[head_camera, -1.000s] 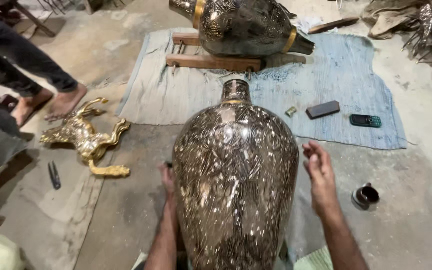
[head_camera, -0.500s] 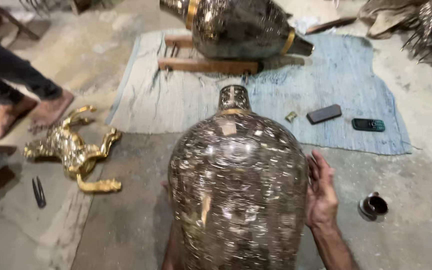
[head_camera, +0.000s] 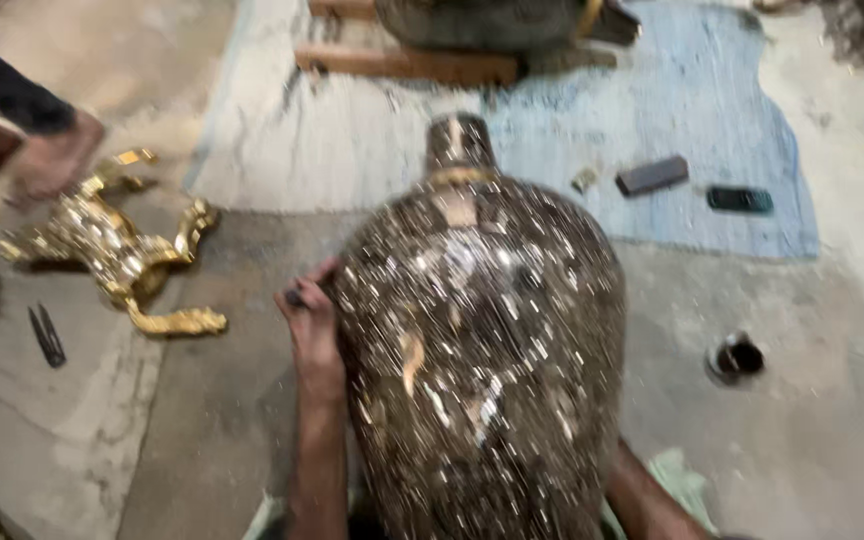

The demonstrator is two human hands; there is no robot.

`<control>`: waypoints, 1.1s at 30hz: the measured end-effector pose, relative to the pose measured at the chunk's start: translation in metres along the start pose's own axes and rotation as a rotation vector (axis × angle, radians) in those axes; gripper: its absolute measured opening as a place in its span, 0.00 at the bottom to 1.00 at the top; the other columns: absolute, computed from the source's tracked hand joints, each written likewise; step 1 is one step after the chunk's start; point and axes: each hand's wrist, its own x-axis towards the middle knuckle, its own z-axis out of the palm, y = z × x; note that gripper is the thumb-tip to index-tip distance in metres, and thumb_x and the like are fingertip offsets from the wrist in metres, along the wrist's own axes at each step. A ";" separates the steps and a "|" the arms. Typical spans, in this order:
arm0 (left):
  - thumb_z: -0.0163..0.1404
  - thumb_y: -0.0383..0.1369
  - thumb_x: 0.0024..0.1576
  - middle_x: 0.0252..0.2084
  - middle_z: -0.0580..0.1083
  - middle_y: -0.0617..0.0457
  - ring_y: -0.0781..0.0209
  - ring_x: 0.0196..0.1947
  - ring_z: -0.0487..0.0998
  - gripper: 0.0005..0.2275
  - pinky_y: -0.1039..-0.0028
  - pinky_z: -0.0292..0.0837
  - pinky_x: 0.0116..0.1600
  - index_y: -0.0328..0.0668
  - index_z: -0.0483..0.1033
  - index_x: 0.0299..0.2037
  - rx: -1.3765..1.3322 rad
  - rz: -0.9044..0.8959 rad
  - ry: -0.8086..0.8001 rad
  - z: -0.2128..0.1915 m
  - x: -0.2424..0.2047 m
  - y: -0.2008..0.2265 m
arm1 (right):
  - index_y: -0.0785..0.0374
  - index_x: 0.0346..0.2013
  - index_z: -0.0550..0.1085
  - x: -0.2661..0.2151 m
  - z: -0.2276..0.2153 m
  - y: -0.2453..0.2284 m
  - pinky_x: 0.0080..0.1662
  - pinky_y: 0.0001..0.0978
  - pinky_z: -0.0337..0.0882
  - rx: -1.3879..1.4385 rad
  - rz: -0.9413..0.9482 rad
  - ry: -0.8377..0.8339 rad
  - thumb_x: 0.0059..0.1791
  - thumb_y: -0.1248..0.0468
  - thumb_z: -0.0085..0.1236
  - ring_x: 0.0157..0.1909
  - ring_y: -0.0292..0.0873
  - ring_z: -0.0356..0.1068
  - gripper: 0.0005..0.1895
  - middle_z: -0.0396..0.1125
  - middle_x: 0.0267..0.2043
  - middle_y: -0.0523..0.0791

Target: The person sits cross-legged on the floor and uses a chisel and wooden mallet to engrave intricate patterns onto a large brass vase. They repeatedly strike the chisel against the vase's surface to create detailed designs.

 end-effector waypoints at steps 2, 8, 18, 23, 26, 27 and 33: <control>0.34 0.49 0.73 0.63 0.71 0.45 0.57 0.64 0.70 0.23 0.70 0.63 0.71 0.35 0.65 0.61 -0.200 -0.046 0.050 -0.005 -0.005 -0.021 | 0.66 0.73 0.57 0.004 -0.018 0.009 0.67 0.48 0.63 -0.027 0.002 0.018 0.58 0.39 0.28 0.67 0.53 0.60 0.40 0.61 0.66 0.59; 0.42 0.49 0.73 0.44 0.68 0.45 0.70 0.27 0.62 0.27 0.84 0.59 0.29 0.28 0.72 0.65 -0.396 -0.125 0.213 -0.031 -0.015 -0.102 | 0.68 0.73 0.59 0.004 -0.042 0.063 0.66 0.49 0.67 -0.027 -0.007 0.070 0.59 0.40 0.29 0.65 0.54 0.63 0.39 0.64 0.63 0.60; 0.28 0.59 0.68 0.64 0.62 0.43 0.59 0.41 0.64 0.33 0.73 0.62 0.38 0.40 0.58 0.72 -0.078 -0.675 0.021 -0.025 -0.093 -0.152 | 0.68 0.71 0.57 0.000 -0.036 0.014 0.64 0.45 0.71 0.264 -0.095 -0.063 0.58 0.39 0.30 0.65 0.52 0.65 0.39 0.62 0.64 0.59; 0.26 0.60 0.67 0.69 0.59 0.43 0.57 0.51 0.62 0.35 0.67 0.60 0.48 0.41 0.55 0.74 -0.124 -0.652 -0.011 -0.028 -0.086 -0.179 | 0.74 0.76 0.57 0.004 -0.017 0.021 0.74 0.40 0.61 -0.047 -0.265 -0.119 0.61 0.36 0.27 0.78 0.52 0.58 0.46 0.59 0.76 0.60; 0.25 0.61 0.66 0.71 0.57 0.43 0.55 0.57 0.60 0.36 0.63 0.58 0.55 0.42 0.53 0.75 -0.203 -0.621 -0.025 -0.039 -0.084 -0.196 | 0.74 0.75 0.57 -0.002 -0.014 0.022 0.70 0.46 0.68 0.059 -0.203 -0.183 0.59 0.35 0.26 0.73 0.53 0.64 0.47 0.62 0.73 0.58; 0.25 0.62 0.66 0.72 0.56 0.43 0.55 0.59 0.60 0.36 0.62 0.58 0.57 0.42 0.53 0.75 -0.262 -0.603 -0.040 -0.046 -0.083 -0.199 | 0.73 0.74 0.56 -0.008 -0.013 0.023 0.67 0.49 0.72 0.145 -0.157 -0.204 0.58 0.36 0.26 0.69 0.53 0.68 0.46 0.64 0.71 0.58; 0.22 0.63 0.65 0.77 0.52 0.43 0.51 0.71 0.56 0.38 0.54 0.55 0.69 0.44 0.49 0.77 -1.097 -0.439 -0.402 -0.037 -0.047 -0.208 | 0.68 0.55 0.68 0.000 -0.012 0.047 0.38 0.33 0.72 0.262 -0.121 -0.209 0.62 0.38 0.28 0.37 0.42 0.70 0.36 0.69 0.44 0.51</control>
